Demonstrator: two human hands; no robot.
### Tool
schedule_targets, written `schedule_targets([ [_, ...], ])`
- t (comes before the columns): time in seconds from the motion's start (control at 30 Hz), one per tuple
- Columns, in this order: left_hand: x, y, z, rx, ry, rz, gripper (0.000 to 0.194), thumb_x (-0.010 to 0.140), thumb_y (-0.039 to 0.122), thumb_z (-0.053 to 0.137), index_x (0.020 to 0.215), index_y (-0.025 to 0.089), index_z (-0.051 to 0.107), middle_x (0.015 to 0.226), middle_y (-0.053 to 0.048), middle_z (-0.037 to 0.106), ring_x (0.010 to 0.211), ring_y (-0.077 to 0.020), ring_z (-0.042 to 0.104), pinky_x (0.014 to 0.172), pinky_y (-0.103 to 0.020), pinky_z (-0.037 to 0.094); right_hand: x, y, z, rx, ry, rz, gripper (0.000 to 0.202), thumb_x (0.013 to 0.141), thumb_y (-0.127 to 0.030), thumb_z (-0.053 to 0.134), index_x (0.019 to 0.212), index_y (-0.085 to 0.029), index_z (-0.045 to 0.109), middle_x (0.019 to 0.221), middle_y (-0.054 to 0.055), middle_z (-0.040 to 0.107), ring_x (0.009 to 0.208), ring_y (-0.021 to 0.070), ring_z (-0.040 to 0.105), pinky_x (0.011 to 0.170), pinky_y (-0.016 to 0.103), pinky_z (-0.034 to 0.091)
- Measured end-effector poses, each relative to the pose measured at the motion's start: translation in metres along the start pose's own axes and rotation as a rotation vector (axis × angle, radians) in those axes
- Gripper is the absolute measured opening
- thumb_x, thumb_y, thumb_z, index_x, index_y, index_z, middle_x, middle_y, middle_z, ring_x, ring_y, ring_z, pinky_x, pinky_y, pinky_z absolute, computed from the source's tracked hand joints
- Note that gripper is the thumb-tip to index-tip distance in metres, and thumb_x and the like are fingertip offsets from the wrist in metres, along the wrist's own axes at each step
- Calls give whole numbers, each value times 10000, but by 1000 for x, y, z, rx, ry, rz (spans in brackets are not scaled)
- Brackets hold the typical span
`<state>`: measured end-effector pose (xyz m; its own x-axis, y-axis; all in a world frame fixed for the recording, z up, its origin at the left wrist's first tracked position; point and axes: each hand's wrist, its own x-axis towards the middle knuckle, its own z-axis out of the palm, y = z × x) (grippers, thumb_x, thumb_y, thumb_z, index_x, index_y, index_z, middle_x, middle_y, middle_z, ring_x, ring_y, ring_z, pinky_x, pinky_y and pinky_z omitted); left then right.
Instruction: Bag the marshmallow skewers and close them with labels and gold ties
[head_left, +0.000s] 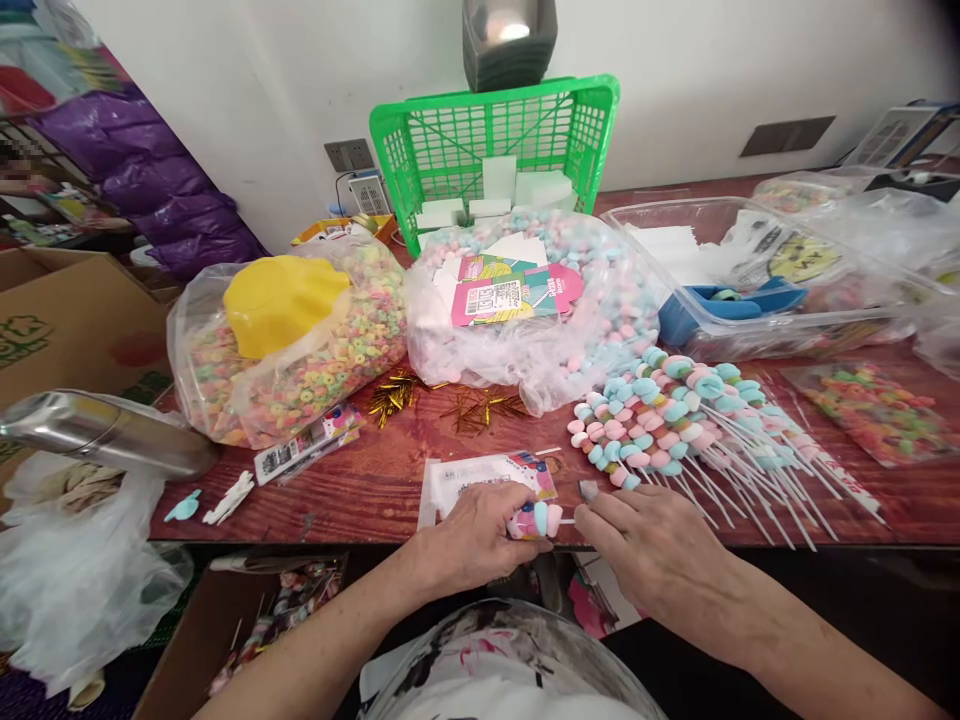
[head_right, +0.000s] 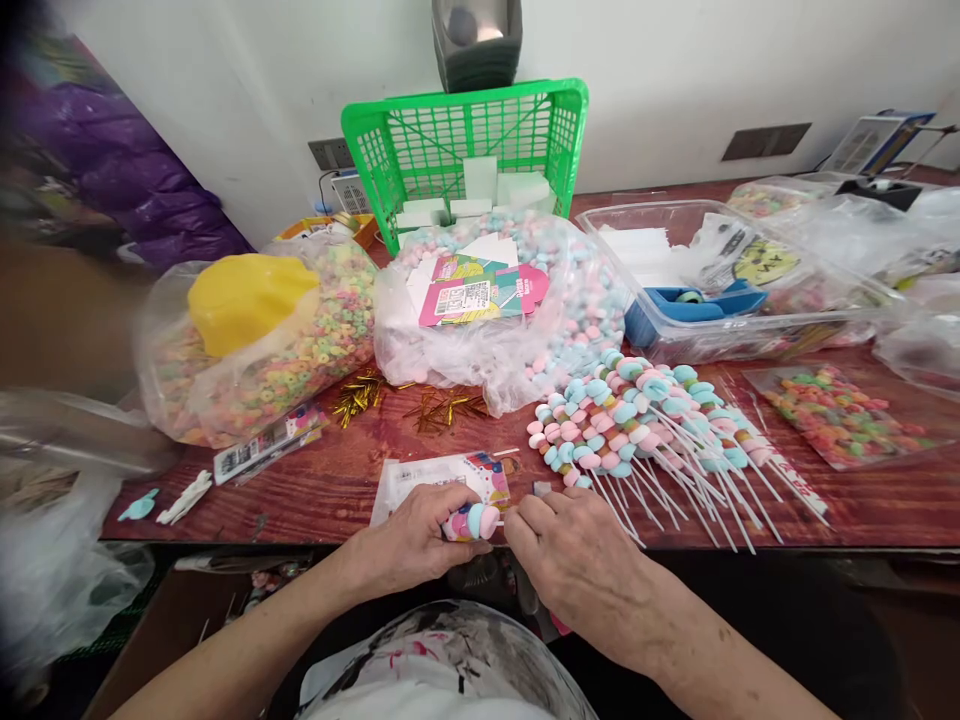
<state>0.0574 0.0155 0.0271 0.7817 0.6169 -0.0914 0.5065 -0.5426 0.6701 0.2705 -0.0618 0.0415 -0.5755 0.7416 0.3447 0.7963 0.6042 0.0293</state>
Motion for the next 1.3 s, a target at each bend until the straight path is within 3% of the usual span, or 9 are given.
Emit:
schedule_targets([
  [0.17,-1,-1,-3,131,-5,48,264,849,380,629,990,160,594,912,-42,666,781,-187,568,672,-269,361,12,-2,0,112,-92,108,250,689,33,497,752,-206,534,680,-3,589,539,160,456,550,331,174],
  [0.43,2,1,8,193,-7,7,158,825,268,613,930,149,613,864,-60,656,772,-208,581,697,-290,400,25,-18,12,269,-293,208,210,786,-7,471,813,-199,551,760,11,633,625,166,511,578,329,191],
  [0.67,4,7,-14,-552,-28,-33,487,795,454,666,1196,182,612,981,-50,666,886,-198,580,737,-260,440,31,6,11,149,42,201,142,902,-138,485,791,-188,557,743,22,590,625,158,481,591,309,232],
  [0.8,10,3,-16,-928,-49,-235,425,743,504,694,930,123,723,700,-22,627,549,-93,487,490,-191,347,31,11,0,220,102,130,180,875,-51,419,824,-188,524,776,27,554,666,158,469,592,282,277],
  [0.9,14,5,-4,-1013,91,-297,412,648,515,765,713,112,711,507,25,507,431,-53,358,415,-182,242,35,0,2,320,73,150,281,770,45,368,868,-184,498,789,28,544,686,157,478,611,265,330],
  [1.0,16,10,5,-1056,215,-201,436,634,542,767,664,111,705,471,35,469,427,-45,338,426,-182,238,42,-9,6,376,99,201,289,753,47,362,861,-192,485,749,19,540,666,159,489,608,272,362],
  [1.1,16,9,6,-1070,378,-169,389,666,506,764,717,123,721,486,35,493,430,-51,374,435,-186,271,48,-9,8,460,291,283,260,852,-29,399,1012,-194,521,817,33,573,739,171,536,664,292,420],
  [1.2,16,3,3,-1049,561,-155,288,753,430,722,780,144,724,505,39,502,451,-57,390,456,-190,300,49,-11,10,650,568,540,338,891,-183,546,1222,-224,488,977,52,571,776,161,547,660,283,467],
  [1.3,14,1,3,-967,654,-86,226,800,379,690,786,156,720,584,30,509,519,-67,422,502,-194,341,51,-23,19,818,600,653,258,840,-244,656,1086,-233,578,911,22,560,698,136,530,554,246,445],
])
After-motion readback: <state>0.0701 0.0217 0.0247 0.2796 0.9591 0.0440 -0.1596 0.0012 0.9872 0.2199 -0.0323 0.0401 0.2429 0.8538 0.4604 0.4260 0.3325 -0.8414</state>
